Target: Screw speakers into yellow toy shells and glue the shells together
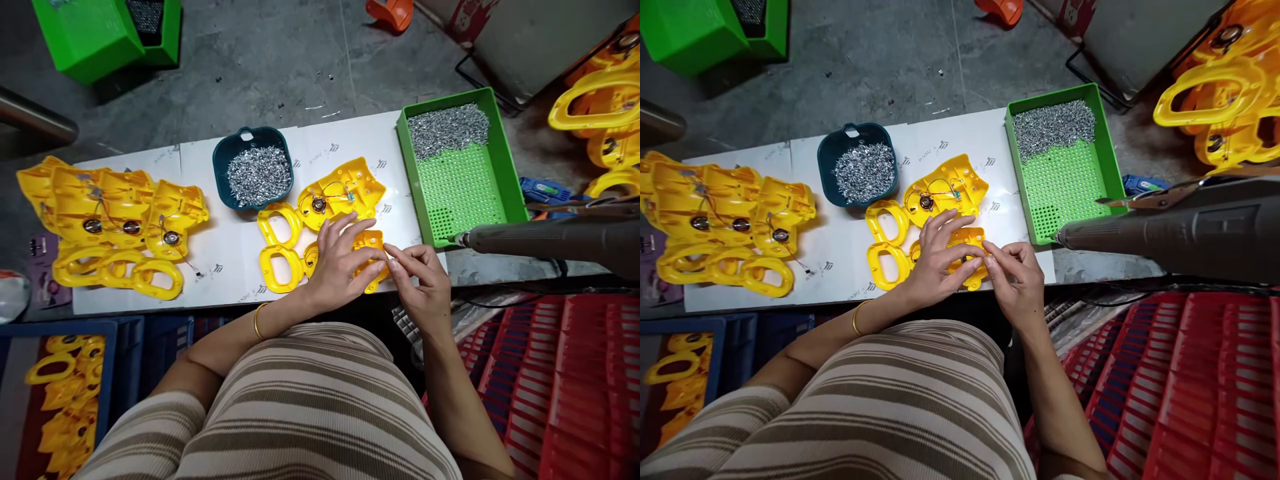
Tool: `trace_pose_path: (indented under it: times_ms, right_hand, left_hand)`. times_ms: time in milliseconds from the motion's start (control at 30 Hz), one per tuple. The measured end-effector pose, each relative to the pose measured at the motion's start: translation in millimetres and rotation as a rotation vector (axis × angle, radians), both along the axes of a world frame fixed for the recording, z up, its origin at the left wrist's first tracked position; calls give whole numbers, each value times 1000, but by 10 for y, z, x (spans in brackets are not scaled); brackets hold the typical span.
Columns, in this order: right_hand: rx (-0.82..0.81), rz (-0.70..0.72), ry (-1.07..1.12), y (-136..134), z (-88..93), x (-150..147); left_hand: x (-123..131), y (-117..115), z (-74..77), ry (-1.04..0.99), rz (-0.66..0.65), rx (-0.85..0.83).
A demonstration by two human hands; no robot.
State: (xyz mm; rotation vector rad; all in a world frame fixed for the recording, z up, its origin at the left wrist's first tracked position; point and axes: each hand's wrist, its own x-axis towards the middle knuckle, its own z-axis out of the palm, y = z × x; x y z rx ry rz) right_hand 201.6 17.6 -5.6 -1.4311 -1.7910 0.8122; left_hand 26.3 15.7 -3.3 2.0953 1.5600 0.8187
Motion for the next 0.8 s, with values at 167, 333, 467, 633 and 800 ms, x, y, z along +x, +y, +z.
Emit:
trace_pose_path:
  times_ms: [167, 333, 467, 633, 800]
  right_hand:
    - [24, 14, 16, -42, 7, 33]
    - [-175, -114, 84, -176, -105, 123]
    - [-301, -66, 78, -234, -205, 113]
    - [-336, -4, 63, -241, -204, 52]
    - [-337, 20, 84, -252, -157, 31]
  left_hand:
    - [8, -4, 14, 5, 43, -36]
    - [28, -19, 26, 37, 91, -79]
    - [51, -17, 6, 71, 92, -88]
    - [78, 5, 3, 106, 107, -101]
    - [90, 21, 12, 122, 101, -122]
